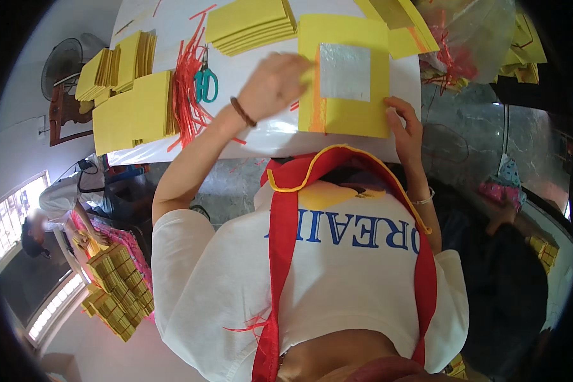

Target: Folding and stacking yellow ritual paper sheets with silver foil centers.

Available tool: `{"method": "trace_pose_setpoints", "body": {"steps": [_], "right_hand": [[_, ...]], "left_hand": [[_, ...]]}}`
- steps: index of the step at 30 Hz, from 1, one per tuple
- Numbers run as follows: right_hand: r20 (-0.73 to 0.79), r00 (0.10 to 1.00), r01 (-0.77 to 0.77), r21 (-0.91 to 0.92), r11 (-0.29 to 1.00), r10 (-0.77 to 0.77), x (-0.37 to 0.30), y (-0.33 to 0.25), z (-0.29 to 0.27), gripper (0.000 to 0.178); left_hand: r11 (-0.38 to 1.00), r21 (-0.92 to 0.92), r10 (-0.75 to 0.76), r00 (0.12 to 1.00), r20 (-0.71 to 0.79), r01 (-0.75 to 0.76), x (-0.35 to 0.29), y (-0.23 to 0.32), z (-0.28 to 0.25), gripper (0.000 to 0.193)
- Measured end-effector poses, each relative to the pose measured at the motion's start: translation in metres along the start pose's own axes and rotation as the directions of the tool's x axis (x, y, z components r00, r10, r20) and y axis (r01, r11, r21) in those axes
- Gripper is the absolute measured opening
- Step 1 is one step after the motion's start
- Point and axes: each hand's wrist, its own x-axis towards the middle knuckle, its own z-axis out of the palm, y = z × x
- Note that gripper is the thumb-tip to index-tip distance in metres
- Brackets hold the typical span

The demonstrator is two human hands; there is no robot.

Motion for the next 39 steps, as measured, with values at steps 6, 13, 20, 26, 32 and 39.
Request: {"method": "trace_pose_setpoints", "body": {"steps": [6, 13, 20, 26, 32, 39], "right_hand": [[0.000, 0.996, -0.084, 0.192, 0.978, 0.086, 0.002, 0.002, 0.010, 0.017], [-0.019, 0.997, -0.064, 0.279, 0.958, 0.072, 0.003, 0.005, 0.010, 0.022], [-0.025, 0.993, -0.104, 0.310, 0.945, 0.117, 0.004, 0.007, 0.011, 0.029], [-0.008, 0.989, -0.142, 0.260, 0.955, 0.150, 0.003, 0.006, 0.010, 0.036], [-0.011, 0.982, -0.176, 0.289, 0.941, 0.187, 0.003, 0.012, 0.011, 0.033], [-0.005, 0.984, -0.171, 0.300, 0.938, 0.181, 0.002, 0.007, 0.010, 0.030]], "left_hand": [[0.987, 0.102, 0.088, 0.957, 0.276, -0.120, -0.022, 0.045, 0.017, 0.039], [0.993, -0.122, 0.017, 0.987, 0.158, 0.002, -0.020, 0.041, 0.016, 0.021], [0.886, -0.310, -0.258, 0.923, 0.287, 0.344, -0.006, 0.024, 0.015, 0.020], [0.781, -0.358, -0.338, 0.829, 0.445, 0.511, 0.003, 0.020, 0.009, 0.021], [0.687, -0.429, -0.330, 0.778, 0.535, 0.586, 0.002, 0.004, 0.014, 0.021], [0.616, -0.441, -0.336, 0.724, 0.602, 0.652, 0.005, 0.000, 0.013, 0.023]]}}
